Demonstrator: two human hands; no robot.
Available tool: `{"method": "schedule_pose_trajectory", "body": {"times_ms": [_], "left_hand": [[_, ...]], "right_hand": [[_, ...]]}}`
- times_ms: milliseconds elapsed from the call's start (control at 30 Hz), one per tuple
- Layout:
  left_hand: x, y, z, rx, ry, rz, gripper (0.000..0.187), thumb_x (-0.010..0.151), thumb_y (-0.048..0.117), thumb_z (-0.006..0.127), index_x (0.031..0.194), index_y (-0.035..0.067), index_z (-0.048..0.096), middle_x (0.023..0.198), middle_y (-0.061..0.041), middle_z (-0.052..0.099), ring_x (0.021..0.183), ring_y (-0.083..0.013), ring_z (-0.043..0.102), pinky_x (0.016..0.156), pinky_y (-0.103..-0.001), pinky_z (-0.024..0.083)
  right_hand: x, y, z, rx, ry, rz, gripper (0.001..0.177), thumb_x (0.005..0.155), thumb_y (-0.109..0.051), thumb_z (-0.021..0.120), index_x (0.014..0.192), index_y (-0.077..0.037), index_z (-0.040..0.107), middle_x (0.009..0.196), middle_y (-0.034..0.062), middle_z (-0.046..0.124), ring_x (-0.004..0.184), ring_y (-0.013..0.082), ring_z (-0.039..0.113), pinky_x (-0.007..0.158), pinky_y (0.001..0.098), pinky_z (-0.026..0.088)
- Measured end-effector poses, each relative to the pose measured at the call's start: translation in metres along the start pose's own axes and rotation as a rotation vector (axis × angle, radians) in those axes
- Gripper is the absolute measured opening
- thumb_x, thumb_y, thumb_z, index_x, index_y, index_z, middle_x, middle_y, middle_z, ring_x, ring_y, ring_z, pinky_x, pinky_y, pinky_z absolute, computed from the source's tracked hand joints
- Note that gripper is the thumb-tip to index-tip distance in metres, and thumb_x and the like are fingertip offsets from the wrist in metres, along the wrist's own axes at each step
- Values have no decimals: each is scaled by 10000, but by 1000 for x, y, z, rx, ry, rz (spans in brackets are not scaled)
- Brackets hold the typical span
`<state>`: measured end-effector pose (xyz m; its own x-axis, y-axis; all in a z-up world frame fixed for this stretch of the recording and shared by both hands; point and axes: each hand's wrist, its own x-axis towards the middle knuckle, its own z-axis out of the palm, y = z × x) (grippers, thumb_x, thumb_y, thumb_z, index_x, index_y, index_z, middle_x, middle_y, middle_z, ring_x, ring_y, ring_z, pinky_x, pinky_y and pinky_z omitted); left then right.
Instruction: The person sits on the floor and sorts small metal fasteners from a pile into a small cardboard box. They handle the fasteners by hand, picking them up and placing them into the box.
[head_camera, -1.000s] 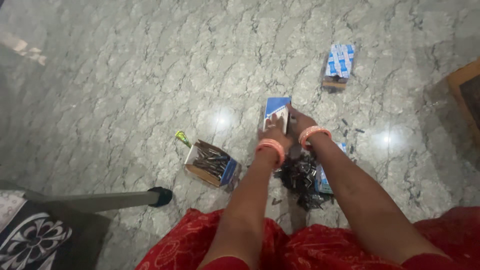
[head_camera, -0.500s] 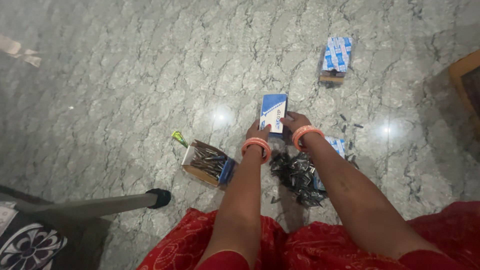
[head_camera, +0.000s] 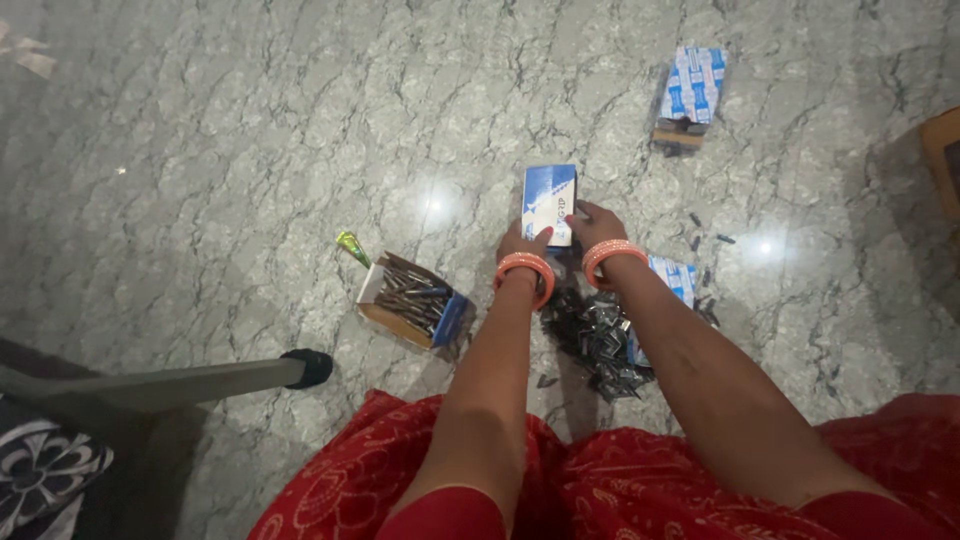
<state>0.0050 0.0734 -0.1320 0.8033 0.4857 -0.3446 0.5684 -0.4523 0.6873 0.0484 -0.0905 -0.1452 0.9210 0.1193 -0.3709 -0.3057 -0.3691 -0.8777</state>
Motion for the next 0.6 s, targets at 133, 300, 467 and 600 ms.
{"method": "schedule_pose_trajectory", "body": {"times_ms": [133, 300, 467, 600], "left_hand": [[13, -13, 9, -93, 4, 43, 510, 781, 306, 850, 1226, 116, 689, 1120, -132, 764, 1008, -282, 740, 881, -410, 556], [-7, -30, -2, -278, 50, 41, 429, 810, 250, 806, 1182, 76, 684, 1075, -140, 786, 925, -271, 755, 830, -405, 560], [-52, -15, -20, -363, 184, -67, 378, 872, 203, 772, 1211, 85, 653, 1081, -140, 759, 908, -265, 710, 807, -412, 532], [-78, -4, -24, -494, 277, -122, 320, 901, 162, 721, 1205, 77, 667, 1073, -127, 779, 891, -264, 729, 779, -409, 548]], "right_hand": [[8, 0, 7, -33, 0, 11, 548, 923, -293, 702, 1431, -115, 604, 1137, 187, 747, 960, 262, 738, 824, 367, 564], [10, 9, 19, 345, -198, 14, 571, 929, -129, 711, 1474, -127, 542, 1225, 119, 735, 970, 207, 715, 795, 350, 583], [-12, -5, 35, 548, -318, 130, 576, 932, -31, 670, 1491, -128, 573, 1300, 78, 689, 908, 201, 654, 694, 341, 549], [-14, -5, 51, 567, -386, 77, 631, 898, 17, 655, 1497, -137, 530, 1196, 50, 699, 926, 167, 665, 712, 317, 556]]}}
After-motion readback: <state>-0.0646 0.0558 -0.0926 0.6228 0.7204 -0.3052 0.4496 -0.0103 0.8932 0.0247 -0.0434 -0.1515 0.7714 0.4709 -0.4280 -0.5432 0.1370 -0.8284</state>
